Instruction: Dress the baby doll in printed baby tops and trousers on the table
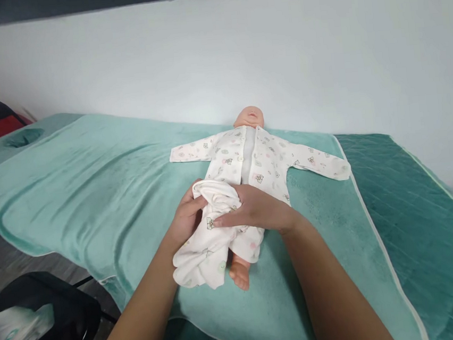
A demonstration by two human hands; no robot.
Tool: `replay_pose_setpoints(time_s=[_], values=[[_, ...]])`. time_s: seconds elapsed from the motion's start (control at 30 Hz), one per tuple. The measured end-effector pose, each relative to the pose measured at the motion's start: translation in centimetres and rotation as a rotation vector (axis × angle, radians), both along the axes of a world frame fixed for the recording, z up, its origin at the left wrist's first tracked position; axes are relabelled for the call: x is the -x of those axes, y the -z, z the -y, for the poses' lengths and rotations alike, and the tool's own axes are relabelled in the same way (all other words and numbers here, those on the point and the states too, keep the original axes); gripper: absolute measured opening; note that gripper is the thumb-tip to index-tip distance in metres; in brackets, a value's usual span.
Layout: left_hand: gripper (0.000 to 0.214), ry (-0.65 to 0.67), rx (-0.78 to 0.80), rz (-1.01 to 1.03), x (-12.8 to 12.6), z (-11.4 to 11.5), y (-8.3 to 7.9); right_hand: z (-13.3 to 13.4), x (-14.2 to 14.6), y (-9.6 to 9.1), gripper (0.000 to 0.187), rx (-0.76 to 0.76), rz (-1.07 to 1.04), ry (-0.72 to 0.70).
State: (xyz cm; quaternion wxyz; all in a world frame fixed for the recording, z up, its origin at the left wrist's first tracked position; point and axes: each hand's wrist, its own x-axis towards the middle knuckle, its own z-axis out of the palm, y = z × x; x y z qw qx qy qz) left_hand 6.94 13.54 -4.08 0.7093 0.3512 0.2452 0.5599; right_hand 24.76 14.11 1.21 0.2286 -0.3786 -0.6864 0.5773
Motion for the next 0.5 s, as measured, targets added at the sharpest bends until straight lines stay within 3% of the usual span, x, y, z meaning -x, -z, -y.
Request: replay_pose_setpoints(time_s=[0.13,0.33,0.5], values=[[0.025,0.003,0.018,-0.018,-0.1,0.1,0.1,0.0,-0.2,0.5,0.038,0.041,0.027,0.074],[0.04,0.006,0.007,-0.21,-0.2,0.0,0.0,-0.4,-0.1,1.5,0.045,0.137,-0.27,0.282],[0.051,0.094,-0.06,-0.279,0.1,0.0,-0.4,-0.4,-0.1,1.6,0.045,0.15,-0.415,0.319]])
